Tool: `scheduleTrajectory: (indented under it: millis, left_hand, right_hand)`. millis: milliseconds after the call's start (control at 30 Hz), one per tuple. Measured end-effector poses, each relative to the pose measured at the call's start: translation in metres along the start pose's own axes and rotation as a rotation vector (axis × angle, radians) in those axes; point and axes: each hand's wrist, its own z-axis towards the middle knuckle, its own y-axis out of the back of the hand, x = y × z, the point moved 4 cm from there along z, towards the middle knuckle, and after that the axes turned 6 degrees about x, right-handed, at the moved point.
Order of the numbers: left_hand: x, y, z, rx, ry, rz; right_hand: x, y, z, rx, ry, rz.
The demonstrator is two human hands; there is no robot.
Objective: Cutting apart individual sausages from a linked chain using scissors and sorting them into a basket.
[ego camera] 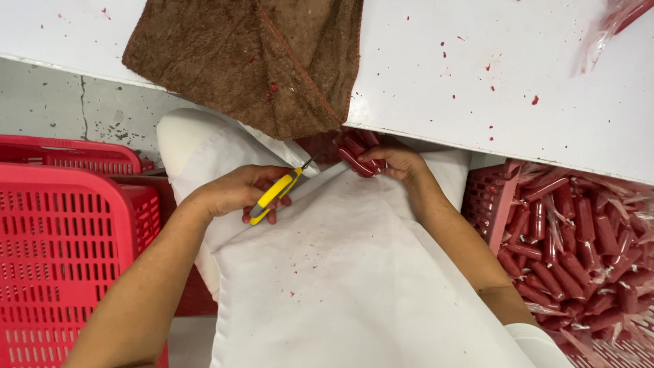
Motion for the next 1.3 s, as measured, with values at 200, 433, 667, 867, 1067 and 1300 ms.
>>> scheduleTrajectory:
  millis: [200, 433, 667, 867, 1067, 1300]
  left_hand:
    - [0.009, 0.005, 0.024, -0.021, -0.060, 0.124]
    - [0.005, 0.009, 0.012, 0.004, -0.040, -0.047]
    - [0.009, 0.017, 0.023, -0.026, -0.079, 0.083]
    - [0.007, 0.006, 0.005, 0.014, -0.057, 0.005]
    - [0.014, 0.008, 0.032, -0.048, -0.133, 0.067]
    - [0.049, 0.042, 0.056, -0.257, -0.013, -0.090]
  right_hand:
    - [-0.024, 0.024, 0.030, 0.003, -0.074, -0.087]
    - [-0.011, 0.002, 0.015, 0.044, 0.008, -0.210]
    - [-0.013, 0.004, 0.019, 0.044, 0.039, -0.302]
    - [-0.004, 0.002, 0.015, -0.025, 0.026, -0.402]
    - [0.016, -0.012, 0.008, -0.072, 0.056, -0.604]
    - [0.003, -0.002, -0.035, 0.138, 0.357, -0.438]
